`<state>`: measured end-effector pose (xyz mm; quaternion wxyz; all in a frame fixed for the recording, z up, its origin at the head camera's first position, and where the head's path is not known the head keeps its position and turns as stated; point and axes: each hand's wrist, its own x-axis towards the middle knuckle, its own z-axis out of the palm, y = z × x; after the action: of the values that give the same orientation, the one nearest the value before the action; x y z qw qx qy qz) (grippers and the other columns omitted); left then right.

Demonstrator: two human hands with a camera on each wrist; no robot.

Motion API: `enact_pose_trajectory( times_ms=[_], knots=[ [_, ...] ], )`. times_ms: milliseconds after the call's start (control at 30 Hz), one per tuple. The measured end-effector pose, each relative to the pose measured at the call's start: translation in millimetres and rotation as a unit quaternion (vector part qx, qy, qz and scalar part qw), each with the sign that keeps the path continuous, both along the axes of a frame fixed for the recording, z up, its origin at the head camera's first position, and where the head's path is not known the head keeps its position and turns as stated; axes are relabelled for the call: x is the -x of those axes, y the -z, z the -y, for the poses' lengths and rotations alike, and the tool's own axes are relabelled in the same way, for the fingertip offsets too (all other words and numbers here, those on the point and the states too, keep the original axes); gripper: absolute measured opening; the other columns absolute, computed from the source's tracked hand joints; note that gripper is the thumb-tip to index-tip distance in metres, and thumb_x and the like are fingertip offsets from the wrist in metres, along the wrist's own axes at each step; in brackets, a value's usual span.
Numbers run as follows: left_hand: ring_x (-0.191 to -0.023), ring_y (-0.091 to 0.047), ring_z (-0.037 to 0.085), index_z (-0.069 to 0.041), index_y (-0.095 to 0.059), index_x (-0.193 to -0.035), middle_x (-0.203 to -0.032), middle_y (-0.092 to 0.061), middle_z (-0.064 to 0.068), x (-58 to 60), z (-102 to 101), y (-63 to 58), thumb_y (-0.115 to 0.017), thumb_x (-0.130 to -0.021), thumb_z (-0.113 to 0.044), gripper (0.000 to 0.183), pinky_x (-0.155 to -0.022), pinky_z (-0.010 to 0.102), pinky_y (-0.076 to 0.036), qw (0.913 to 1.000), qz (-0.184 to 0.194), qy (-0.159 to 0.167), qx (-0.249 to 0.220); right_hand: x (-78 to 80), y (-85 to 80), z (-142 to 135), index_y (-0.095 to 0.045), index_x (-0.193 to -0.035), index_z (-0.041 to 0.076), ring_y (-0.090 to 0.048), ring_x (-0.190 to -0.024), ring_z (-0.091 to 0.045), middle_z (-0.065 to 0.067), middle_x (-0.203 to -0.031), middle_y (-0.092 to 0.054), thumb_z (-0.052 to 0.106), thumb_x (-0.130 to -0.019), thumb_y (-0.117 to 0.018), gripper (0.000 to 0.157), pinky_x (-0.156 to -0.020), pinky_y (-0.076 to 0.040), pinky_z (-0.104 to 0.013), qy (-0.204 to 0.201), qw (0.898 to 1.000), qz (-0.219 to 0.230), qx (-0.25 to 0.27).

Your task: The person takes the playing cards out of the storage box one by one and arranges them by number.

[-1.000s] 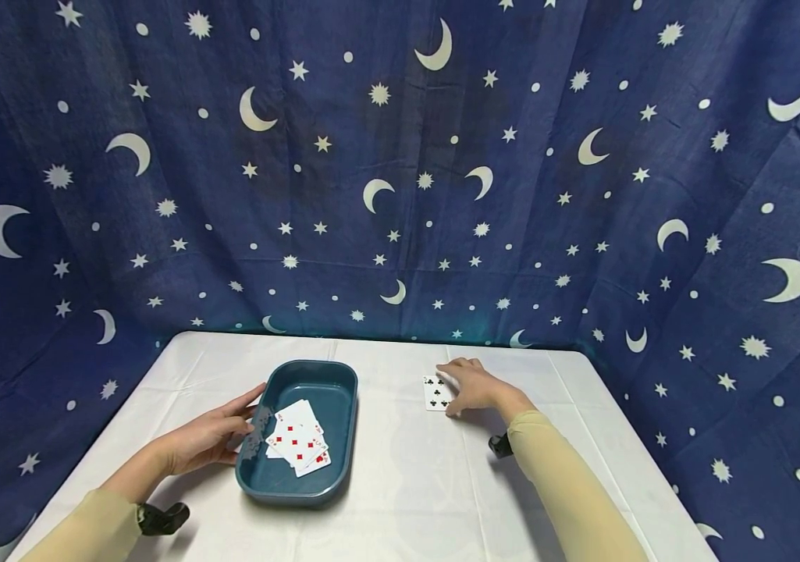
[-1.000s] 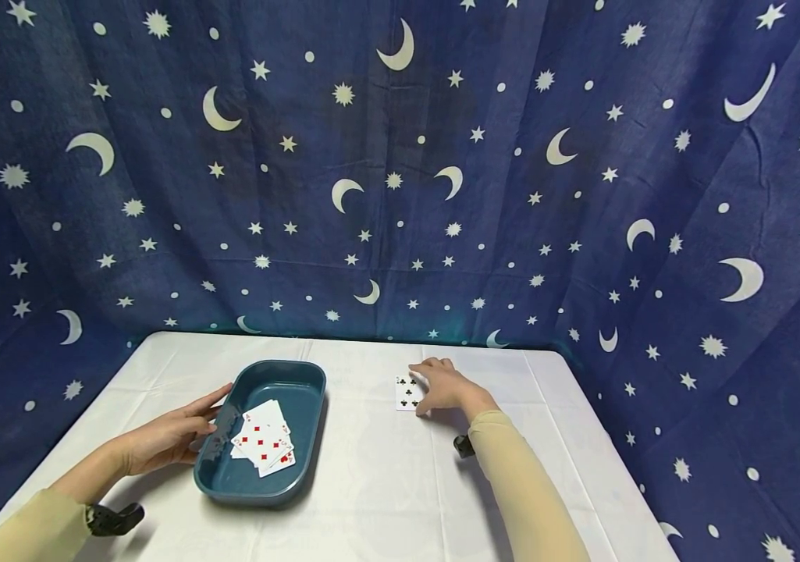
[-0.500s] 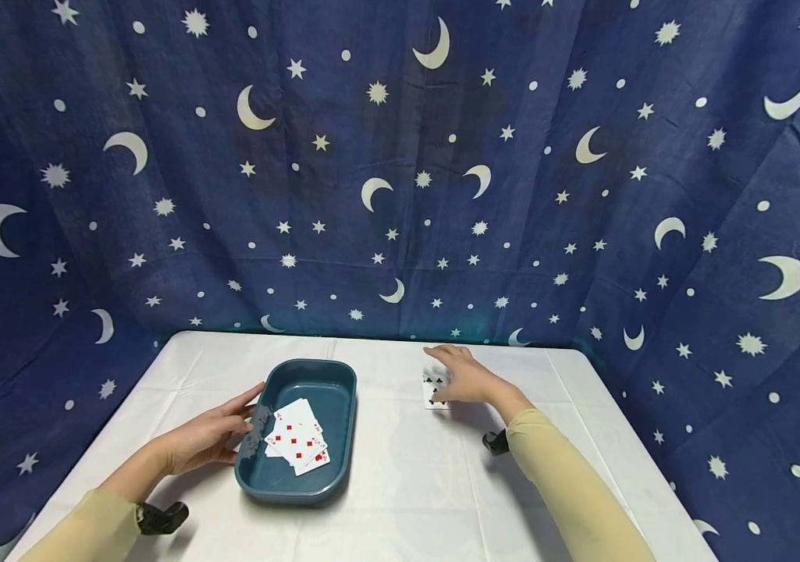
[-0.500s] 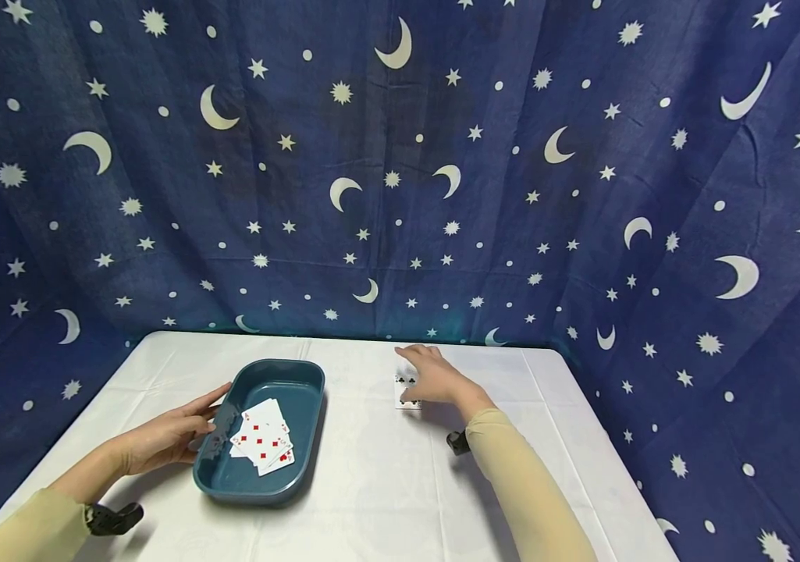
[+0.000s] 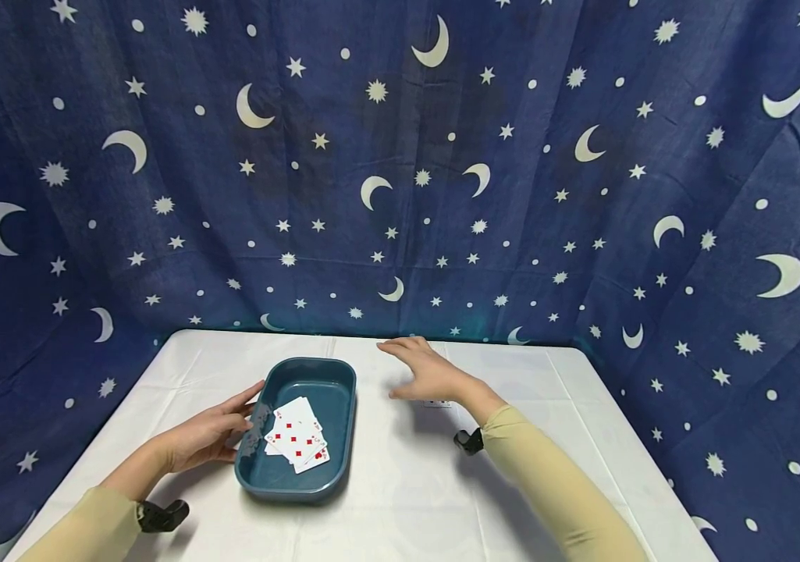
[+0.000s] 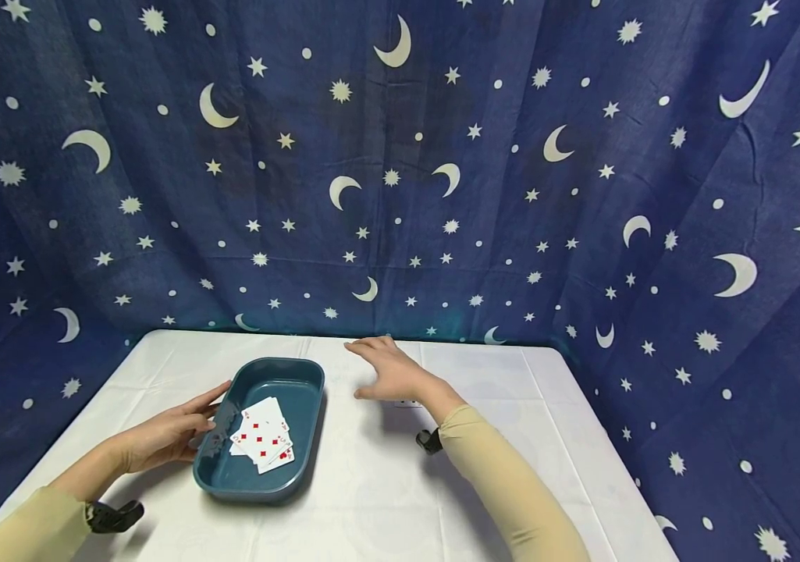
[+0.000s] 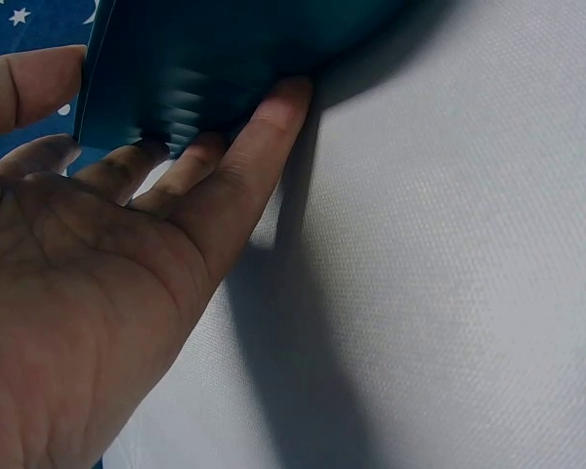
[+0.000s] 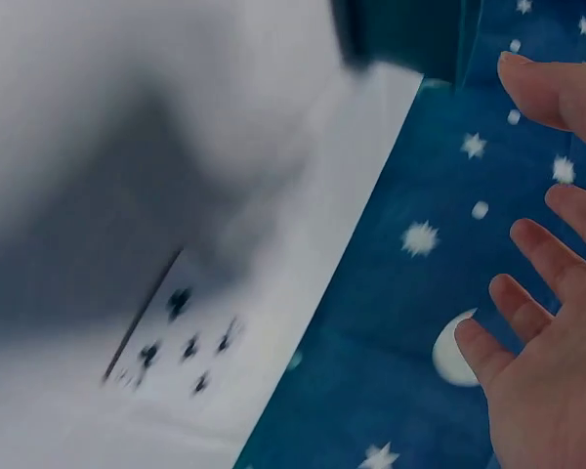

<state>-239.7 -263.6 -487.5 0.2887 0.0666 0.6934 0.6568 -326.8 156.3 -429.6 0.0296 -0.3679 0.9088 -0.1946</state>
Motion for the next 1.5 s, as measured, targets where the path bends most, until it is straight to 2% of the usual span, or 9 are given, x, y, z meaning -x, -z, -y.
enact_pose_trajectory(
  times_ms=[167, 333, 633, 767, 933, 1167, 1367, 1500],
  knots=[
    [-0.14, -0.038, 0.042, -0.027, 0.0, -0.166, -0.167, -0.001, 0.028, -0.2, 1, 0.2, -0.048, -0.101, -0.01, 0.082, -0.093, 0.056, -0.052, 1.0, 0.0, 0.001, -0.003, -7.8, -7.0, 30, -0.038, -0.159, 0.023, -0.029, -0.144, -0.02, 0.0, -0.16, -0.037, 0.036, -0.082, -0.08, 0.089, -0.113, -0.034, -0.044, -0.04, 0.999, -0.022, -0.008],
    [-0.141, -0.037, 0.042, -0.028, -0.001, -0.166, -0.167, 0.0, 0.027, 0.0, 1, 0.1, -0.048, -0.101, -0.009, 0.082, -0.093, 0.056, -0.052, 1.0, 0.002, 0.0, -0.005, -14.8, -10.1, 60, -0.041, -0.158, 0.024, -0.03, -0.143, -0.019, 0.006, -0.158, -0.039, 0.039, -0.08, -0.083, 0.09, -0.114, -0.033, -0.04, -0.072, 0.996, -0.034, -0.032],
    [-0.141, -0.036, 0.042, -0.028, -0.001, -0.166, -0.168, 0.0, 0.027, -0.5, -1, -0.7, -0.048, -0.101, -0.009, 0.082, -0.093, 0.056, -0.051, 1.0, 0.006, -0.001, -0.003, -19.4, -4.6, 101, -0.041, -0.158, 0.024, -0.026, -0.147, -0.02, 0.006, -0.161, -0.037, 0.041, -0.083, -0.083, 0.088, -0.116, -0.031, -0.041, -0.124, 0.987, -0.029, -0.101],
    [-0.143, -0.033, 0.043, -0.028, -0.002, -0.166, -0.168, 0.001, 0.026, 0.0, -1, 0.0, -0.048, -0.101, -0.009, 0.082, -0.094, 0.056, -0.051, 1.0, 0.008, -0.003, -0.002, -18.7, -0.6, 113, -0.041, -0.158, 0.025, -0.026, -0.148, -0.02, 0.007, -0.162, -0.036, 0.043, -0.083, -0.083, 0.088, -0.116, -0.031, -0.04, -0.129, 0.983, -0.024, -0.127],
    [-0.142, -0.036, 0.042, -0.028, -0.001, -0.166, -0.167, -0.001, 0.027, 0.1, -1, 0.2, -0.048, -0.101, -0.009, 0.082, -0.093, 0.055, -0.052, 1.0, 0.008, -0.006, -0.001, -17.9, 5.9, 128, -0.042, -0.158, 0.026, -0.026, -0.148, -0.02, 0.01, -0.161, -0.037, 0.043, -0.082, -0.084, 0.088, -0.115, -0.031, -0.04, -0.132, 0.978, -0.015, -0.159],
    [-0.141, -0.037, 0.041, -0.028, 0.0, -0.166, -0.168, 0.0, 0.027, -0.9, -1, -1.4, -0.048, -0.101, -0.01, 0.083, -0.093, 0.054, -0.052, 1.0, 0.007, 0.0, 0.002, -20.9, 17.5, 149, -0.046, -0.156, 0.028, -0.031, -0.144, -0.018, 0.015, -0.158, -0.04, 0.045, -0.08, -0.086, 0.087, -0.112, -0.034, -0.036, -0.151, 0.965, -0.027, -0.215],
    [-0.142, -0.035, 0.041, -0.028, -0.001, -0.166, -0.168, 0.001, 0.026, -0.8, -1, -0.8, -0.048, -0.101, -0.009, 0.083, -0.094, 0.055, -0.051, 1.0, 0.008, 0.0, 0.001, -22.7, 22.1, 158, -0.052, -0.152, 0.028, -0.037, -0.136, -0.015, 0.015, -0.153, -0.047, 0.043, -0.077, -0.089, 0.084, -0.109, -0.035, -0.029, -0.161, 0.957, -0.035, -0.239],
    [-0.143, -0.034, 0.04, -0.028, -0.001, -0.166, -0.168, 0.003, 0.026, -0.5, 0, -0.5, -0.048, -0.1, -0.009, 0.083, -0.094, 0.055, -0.051, 1.0, 0.007, 0.002, -0.004, -21.3, 25.6, 161, -0.051, -0.152, 0.028, -0.039, -0.131, -0.014, 0.013, -0.151, -0.048, 0.043, -0.077, -0.09, 0.086, -0.105, -0.037, -0.026, -0.158, 0.956, -0.033, -0.244]
  ],
)
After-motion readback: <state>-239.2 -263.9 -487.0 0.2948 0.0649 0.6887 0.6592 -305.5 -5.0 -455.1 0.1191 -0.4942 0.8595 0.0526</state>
